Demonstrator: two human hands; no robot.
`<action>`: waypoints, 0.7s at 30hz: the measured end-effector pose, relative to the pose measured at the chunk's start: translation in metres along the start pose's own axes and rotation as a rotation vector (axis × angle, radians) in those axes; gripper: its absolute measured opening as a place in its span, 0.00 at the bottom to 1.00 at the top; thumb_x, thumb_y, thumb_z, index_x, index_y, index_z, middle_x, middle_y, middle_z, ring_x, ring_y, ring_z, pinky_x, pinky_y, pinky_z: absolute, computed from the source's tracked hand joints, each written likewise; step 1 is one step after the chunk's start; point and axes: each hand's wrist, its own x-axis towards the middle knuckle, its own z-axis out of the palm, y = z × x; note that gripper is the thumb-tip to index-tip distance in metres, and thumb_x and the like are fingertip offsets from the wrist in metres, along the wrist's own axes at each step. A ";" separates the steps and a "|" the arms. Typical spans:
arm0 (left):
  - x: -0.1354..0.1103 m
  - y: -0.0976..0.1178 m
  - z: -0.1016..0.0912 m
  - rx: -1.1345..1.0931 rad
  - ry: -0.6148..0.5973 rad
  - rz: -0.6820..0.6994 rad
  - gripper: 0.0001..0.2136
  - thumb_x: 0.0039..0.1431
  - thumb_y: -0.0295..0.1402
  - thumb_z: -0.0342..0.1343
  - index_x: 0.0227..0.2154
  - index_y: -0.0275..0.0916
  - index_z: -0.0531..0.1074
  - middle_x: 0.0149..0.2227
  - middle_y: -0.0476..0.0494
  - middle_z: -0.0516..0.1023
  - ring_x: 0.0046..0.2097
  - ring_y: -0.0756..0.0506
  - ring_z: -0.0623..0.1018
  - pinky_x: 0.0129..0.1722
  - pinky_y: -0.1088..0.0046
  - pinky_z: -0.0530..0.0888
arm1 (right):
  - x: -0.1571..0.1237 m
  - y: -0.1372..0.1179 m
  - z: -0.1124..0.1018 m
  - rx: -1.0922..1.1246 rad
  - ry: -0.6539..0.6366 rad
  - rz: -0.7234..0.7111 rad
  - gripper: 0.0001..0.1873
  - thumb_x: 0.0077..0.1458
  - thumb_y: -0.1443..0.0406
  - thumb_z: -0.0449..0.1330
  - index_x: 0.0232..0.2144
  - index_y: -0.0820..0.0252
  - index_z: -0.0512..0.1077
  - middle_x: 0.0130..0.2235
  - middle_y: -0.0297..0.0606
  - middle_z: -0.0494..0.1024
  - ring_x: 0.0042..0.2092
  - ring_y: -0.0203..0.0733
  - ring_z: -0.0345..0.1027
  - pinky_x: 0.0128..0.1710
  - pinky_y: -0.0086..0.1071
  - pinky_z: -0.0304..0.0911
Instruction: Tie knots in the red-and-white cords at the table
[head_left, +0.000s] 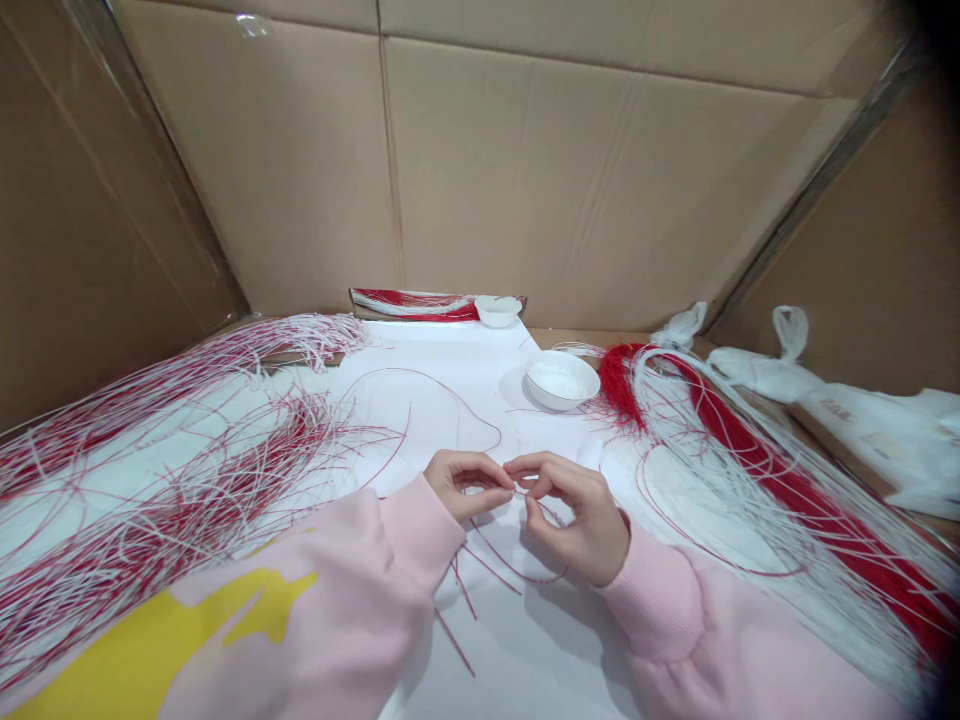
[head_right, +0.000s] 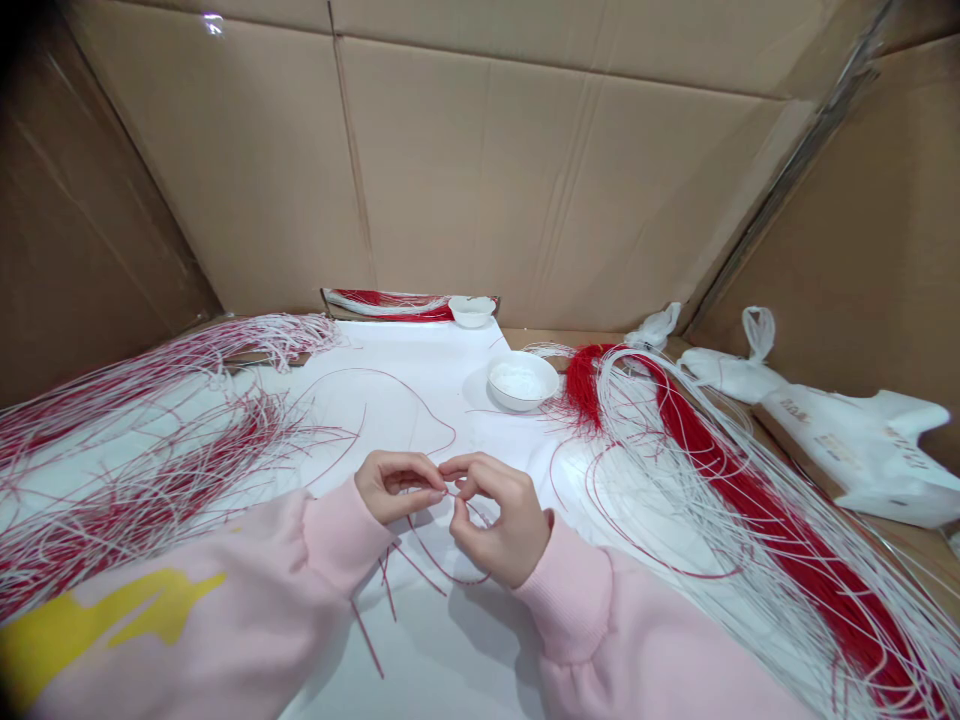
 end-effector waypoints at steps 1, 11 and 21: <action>0.000 0.000 0.000 0.002 -0.001 0.008 0.06 0.41 0.30 0.59 0.23 0.31 0.72 0.25 0.42 0.75 0.30 0.49 0.74 0.33 0.75 0.72 | 0.000 0.000 0.000 0.003 -0.003 -0.001 0.10 0.38 0.77 0.51 0.18 0.59 0.57 0.35 0.41 0.72 0.37 0.39 0.67 0.32 0.30 0.64; -0.001 0.000 0.000 0.007 0.003 0.033 0.05 0.41 0.29 0.59 0.23 0.31 0.72 0.25 0.43 0.75 0.30 0.49 0.74 0.34 0.75 0.71 | 0.000 -0.001 0.000 0.005 -0.007 -0.009 0.11 0.38 0.78 0.51 0.18 0.59 0.56 0.35 0.41 0.72 0.36 0.39 0.67 0.32 0.31 0.64; 0.001 0.000 0.000 0.030 0.000 0.058 0.05 0.41 0.28 0.58 0.23 0.31 0.73 0.25 0.42 0.74 0.30 0.49 0.74 0.33 0.75 0.71 | 0.001 0.000 -0.001 0.011 -0.007 -0.014 0.10 0.38 0.78 0.52 0.18 0.59 0.57 0.35 0.41 0.72 0.36 0.39 0.67 0.33 0.31 0.64</action>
